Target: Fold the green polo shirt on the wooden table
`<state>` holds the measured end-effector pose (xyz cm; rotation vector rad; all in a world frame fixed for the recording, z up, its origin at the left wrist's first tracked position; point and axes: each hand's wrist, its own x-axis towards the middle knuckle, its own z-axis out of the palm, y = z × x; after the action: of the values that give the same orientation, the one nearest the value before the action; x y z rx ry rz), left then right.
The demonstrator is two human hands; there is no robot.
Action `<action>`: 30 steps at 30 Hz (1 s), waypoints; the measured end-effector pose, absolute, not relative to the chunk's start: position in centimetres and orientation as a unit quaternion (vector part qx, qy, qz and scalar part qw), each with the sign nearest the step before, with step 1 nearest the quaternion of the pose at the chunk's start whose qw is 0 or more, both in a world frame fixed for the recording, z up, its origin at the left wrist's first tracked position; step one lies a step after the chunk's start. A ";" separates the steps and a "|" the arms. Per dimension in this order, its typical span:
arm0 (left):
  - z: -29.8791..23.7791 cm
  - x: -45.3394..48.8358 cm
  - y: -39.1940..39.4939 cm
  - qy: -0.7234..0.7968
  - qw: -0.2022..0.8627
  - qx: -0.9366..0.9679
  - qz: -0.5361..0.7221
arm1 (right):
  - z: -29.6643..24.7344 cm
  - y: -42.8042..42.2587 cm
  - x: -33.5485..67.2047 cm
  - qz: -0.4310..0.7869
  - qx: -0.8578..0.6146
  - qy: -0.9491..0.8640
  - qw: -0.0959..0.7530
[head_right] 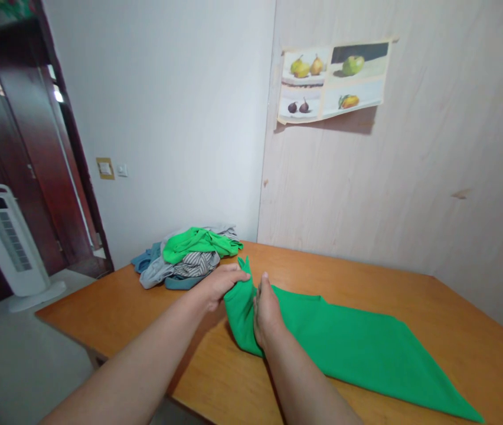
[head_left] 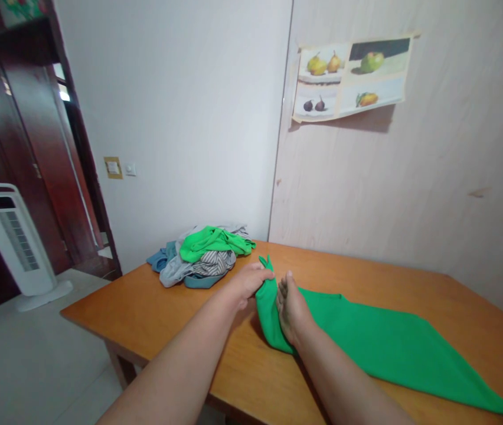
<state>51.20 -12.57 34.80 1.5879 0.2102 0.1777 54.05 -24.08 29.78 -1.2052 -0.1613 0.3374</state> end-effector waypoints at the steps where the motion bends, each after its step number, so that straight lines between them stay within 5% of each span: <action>1: 35.1 51.5 -13.0 0.090 0.675 0.728 0.076 | 30.0 -24.4 54.3 0.162 -0.563 -0.068 0.807; 14: 36.6 54.2 -18.1 0.033 0.438 0.894 0.085 | 32.2 -34.8 58.4 0.128 -0.619 0.007 0.775; 30: 31.0 54.4 -24.1 0.044 0.271 0.953 0.130 | 30.0 -36.8 57.6 0.142 -0.658 -0.070 0.737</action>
<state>54.36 -24.11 31.01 2.5669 0.1189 0.3490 57.58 -36.80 30.04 -1.4444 -0.1533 0.3122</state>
